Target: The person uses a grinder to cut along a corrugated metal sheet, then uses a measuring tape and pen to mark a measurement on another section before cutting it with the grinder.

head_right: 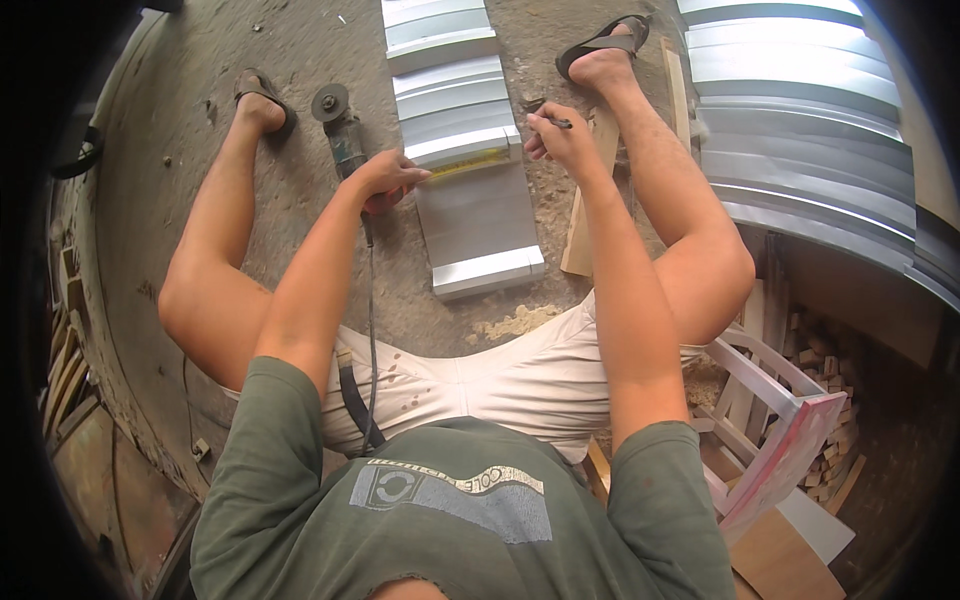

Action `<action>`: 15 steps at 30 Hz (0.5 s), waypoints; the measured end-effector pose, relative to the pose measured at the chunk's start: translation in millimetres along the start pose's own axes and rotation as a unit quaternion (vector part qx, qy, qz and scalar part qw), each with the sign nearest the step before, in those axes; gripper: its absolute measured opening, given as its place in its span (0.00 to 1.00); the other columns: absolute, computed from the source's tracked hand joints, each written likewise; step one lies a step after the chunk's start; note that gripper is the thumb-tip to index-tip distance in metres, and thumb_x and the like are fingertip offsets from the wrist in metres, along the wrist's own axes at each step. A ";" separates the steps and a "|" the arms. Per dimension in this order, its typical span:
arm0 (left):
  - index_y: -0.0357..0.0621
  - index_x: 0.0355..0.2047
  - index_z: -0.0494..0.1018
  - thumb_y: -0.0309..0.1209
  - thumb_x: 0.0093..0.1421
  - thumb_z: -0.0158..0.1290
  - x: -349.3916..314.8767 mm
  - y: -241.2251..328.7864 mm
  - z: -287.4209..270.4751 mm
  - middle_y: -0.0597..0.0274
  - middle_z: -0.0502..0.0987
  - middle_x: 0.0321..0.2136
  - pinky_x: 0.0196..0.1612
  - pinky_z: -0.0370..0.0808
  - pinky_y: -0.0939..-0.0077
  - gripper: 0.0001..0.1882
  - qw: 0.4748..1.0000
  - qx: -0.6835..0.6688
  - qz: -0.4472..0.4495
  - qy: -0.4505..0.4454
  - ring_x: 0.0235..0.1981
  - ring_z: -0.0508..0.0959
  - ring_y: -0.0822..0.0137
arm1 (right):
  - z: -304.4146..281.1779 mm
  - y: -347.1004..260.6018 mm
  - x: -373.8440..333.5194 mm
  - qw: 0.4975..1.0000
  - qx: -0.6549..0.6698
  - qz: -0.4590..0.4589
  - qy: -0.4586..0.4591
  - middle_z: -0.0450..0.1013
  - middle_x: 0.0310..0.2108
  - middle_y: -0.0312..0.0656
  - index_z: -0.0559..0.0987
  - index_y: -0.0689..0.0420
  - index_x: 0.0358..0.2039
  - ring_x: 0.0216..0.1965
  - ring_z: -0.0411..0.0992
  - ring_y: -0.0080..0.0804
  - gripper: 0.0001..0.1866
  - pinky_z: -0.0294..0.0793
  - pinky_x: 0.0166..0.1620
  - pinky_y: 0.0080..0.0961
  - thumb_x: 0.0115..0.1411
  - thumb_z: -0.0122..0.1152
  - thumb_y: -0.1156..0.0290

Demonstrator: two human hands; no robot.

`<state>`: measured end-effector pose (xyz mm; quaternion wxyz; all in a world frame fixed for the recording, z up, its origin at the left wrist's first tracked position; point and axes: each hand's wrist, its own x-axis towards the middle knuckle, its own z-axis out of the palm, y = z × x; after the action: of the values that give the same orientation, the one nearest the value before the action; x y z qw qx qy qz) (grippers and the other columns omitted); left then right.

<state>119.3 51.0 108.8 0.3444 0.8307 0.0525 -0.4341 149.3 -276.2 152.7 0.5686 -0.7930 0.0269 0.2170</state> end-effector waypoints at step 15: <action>0.41 0.30 0.81 0.44 0.68 0.56 2.2 -11.3 2.2 0.64 0.77 0.20 0.16 0.69 0.69 0.18 0.997 -0.036 0.015 -0.061 0.15 0.73 0.73 | 67.5 130.1 30.1 0.980 -0.032 -0.024 0.196 0.79 0.40 0.47 0.76 0.64 0.52 0.37 0.78 0.34 0.21 0.78 0.40 0.28 0.58 0.67 0.82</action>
<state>114.7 57.7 100.4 0.3832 0.7904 0.0341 -0.4767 117.6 -254.1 8.1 0.5321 -0.8381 0.1118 0.0446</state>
